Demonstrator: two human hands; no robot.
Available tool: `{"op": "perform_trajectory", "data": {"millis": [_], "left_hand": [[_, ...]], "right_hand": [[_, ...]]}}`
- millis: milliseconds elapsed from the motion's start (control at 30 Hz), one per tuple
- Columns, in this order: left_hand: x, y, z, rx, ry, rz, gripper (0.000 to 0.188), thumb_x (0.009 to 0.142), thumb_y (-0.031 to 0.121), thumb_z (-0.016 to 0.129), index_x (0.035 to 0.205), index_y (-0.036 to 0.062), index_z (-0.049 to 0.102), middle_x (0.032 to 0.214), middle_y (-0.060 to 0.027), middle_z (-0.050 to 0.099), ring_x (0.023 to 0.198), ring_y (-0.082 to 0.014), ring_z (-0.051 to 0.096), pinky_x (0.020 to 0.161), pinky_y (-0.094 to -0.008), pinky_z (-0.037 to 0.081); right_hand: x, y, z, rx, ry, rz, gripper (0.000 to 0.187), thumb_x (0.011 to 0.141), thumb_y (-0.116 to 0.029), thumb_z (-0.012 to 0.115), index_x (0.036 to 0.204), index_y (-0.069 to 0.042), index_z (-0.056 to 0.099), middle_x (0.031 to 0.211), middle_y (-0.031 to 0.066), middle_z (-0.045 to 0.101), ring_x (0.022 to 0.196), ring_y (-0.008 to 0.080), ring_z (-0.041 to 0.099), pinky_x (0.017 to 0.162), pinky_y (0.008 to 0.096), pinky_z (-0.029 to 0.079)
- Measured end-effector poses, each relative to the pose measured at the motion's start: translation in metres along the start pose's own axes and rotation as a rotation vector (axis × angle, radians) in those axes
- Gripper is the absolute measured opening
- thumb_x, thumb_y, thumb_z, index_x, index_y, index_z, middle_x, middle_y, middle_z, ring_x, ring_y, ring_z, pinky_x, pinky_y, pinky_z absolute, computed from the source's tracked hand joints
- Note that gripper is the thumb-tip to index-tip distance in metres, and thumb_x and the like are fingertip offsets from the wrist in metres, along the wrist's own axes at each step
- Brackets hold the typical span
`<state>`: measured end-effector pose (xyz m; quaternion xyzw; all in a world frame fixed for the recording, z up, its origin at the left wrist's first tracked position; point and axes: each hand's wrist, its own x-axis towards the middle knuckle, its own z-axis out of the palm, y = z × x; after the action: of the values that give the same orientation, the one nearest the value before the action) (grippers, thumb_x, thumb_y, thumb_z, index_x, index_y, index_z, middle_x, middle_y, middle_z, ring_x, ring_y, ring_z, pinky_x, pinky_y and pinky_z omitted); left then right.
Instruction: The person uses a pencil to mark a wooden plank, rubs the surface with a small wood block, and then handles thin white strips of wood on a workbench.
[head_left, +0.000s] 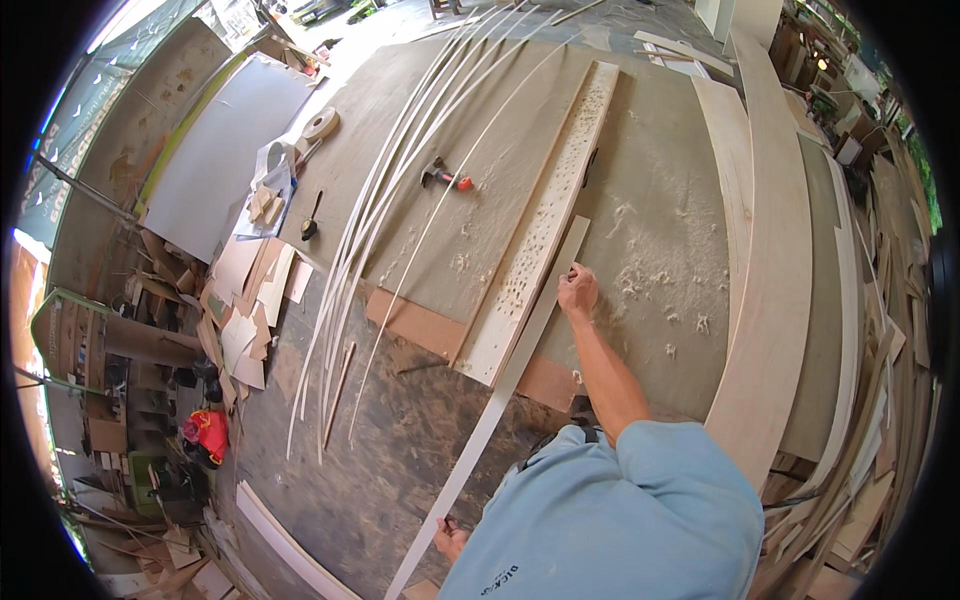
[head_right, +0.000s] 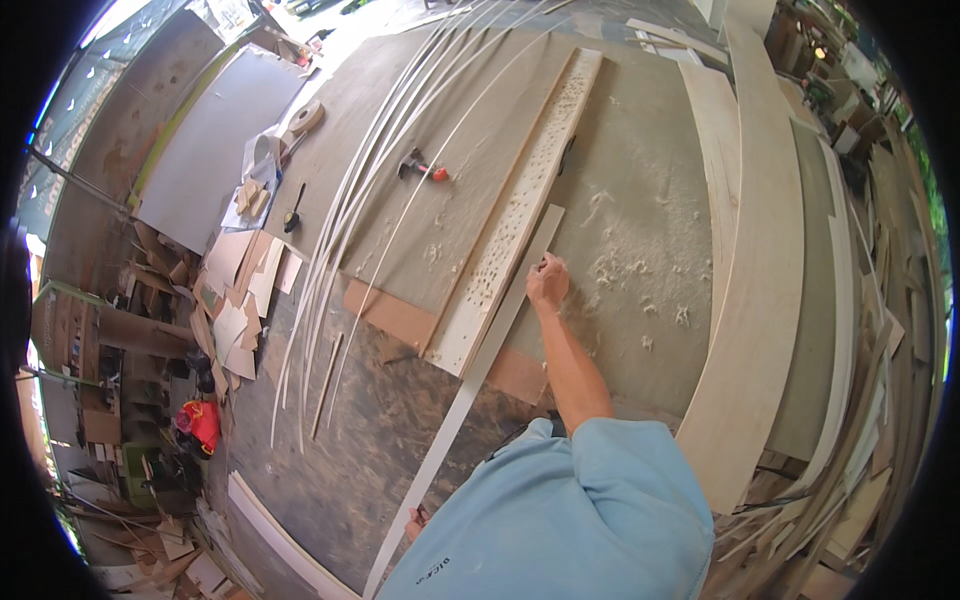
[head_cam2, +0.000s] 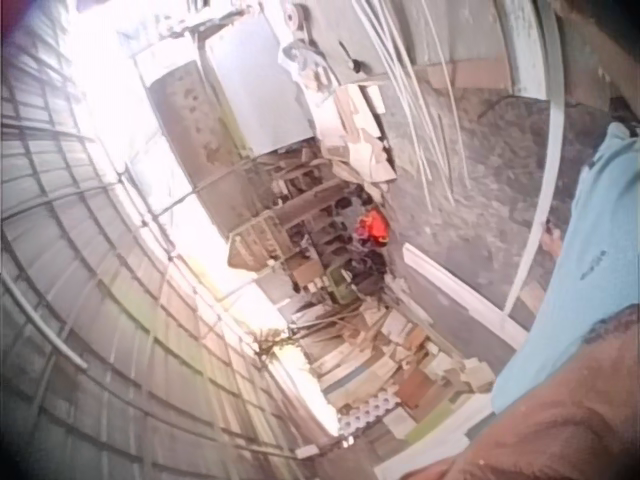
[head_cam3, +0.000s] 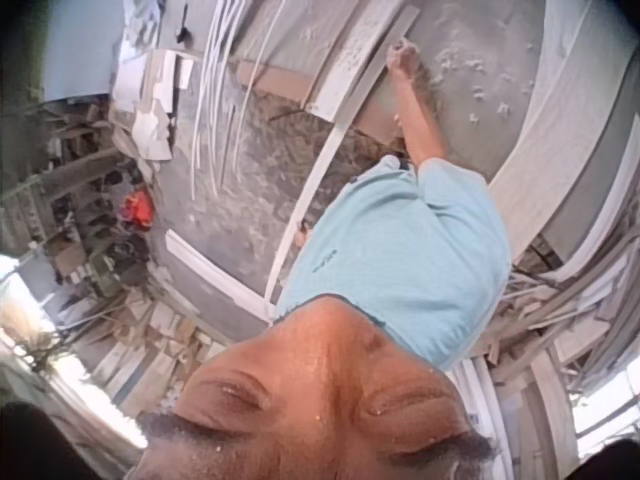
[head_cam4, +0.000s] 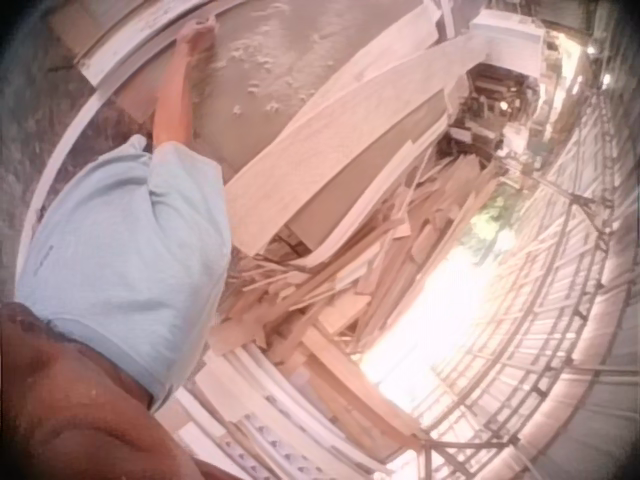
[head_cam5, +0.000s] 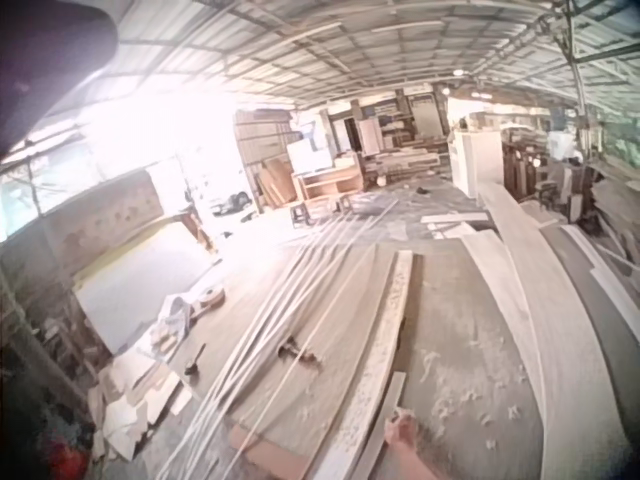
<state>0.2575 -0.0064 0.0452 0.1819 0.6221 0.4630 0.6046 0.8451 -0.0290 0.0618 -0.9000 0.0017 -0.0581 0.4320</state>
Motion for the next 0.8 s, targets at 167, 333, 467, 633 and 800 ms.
{"op": "perform_trajectory", "data": {"millis": [167,333,467,633,800], "left_hand": [[0.060,-0.044,-0.057,0.022,0.010,-0.156,0.022,0.086,0.007,0.061,0.105,-0.0005,0.055,0.090,-0.0084,0.060,0.083,-0.0166,0.057,0.073,-0.0246,0.048],[0.060,-0.059,-0.054,-0.099,-0.005,-0.101,0.023,0.085,0.005,0.062,0.106,-0.0014,0.054,0.096,-0.0090,0.059,0.086,-0.0184,0.058,0.079,-0.0273,0.050],[0.000,-0.035,0.020,-0.052,0.101,-0.005,0.039,0.091,0.026,0.057,0.092,-0.0133,0.057,0.081,-0.0083,0.058,0.068,-0.0131,0.053,0.065,-0.0208,0.049],[0.017,-0.044,0.006,0.063,0.078,-0.041,0.038,0.090,0.024,0.059,0.083,-0.0132,0.057,0.076,-0.0073,0.056,0.066,-0.0134,0.055,0.067,-0.0215,0.054],[0.025,-0.040,0.010,0.135,0.089,-0.096,0.044,0.089,0.030,0.059,0.077,-0.0116,0.058,0.067,-0.0052,0.053,0.059,-0.0100,0.052,0.059,-0.0172,0.052]], "right_hand": [[0.018,-0.006,0.008,-0.020,-0.052,-0.035,0.017,0.075,-0.015,0.064,0.086,-0.002,0.065,0.083,0.0144,0.063,0.080,0.0303,0.062,0.072,0.0388,0.050],[0.032,-0.009,0.006,-0.087,-0.099,0.046,0.020,0.080,-0.017,0.058,0.089,-0.001,0.066,0.095,0.0150,0.062,0.087,0.0323,0.062,0.073,0.0405,0.050],[0.042,-0.008,-0.002,-0.098,-0.084,0.051,0.017,0.083,-0.016,0.057,0.087,-0.004,0.068,0.097,0.0120,0.062,0.087,0.0311,0.062,0.072,0.0403,0.050],[0.052,-0.006,0.010,-0.085,-0.024,0.038,0.018,0.083,-0.023,0.060,0.078,-0.006,0.066,0.093,0.0096,0.065,0.082,0.0313,0.062,0.070,0.0409,0.049],[0.066,-0.006,0.006,-0.078,-0.003,0.026,0.019,0.083,-0.023,0.060,0.078,-0.006,0.066,0.092,0.0100,0.064,0.082,0.0314,0.062,0.069,0.0411,0.050]]}}
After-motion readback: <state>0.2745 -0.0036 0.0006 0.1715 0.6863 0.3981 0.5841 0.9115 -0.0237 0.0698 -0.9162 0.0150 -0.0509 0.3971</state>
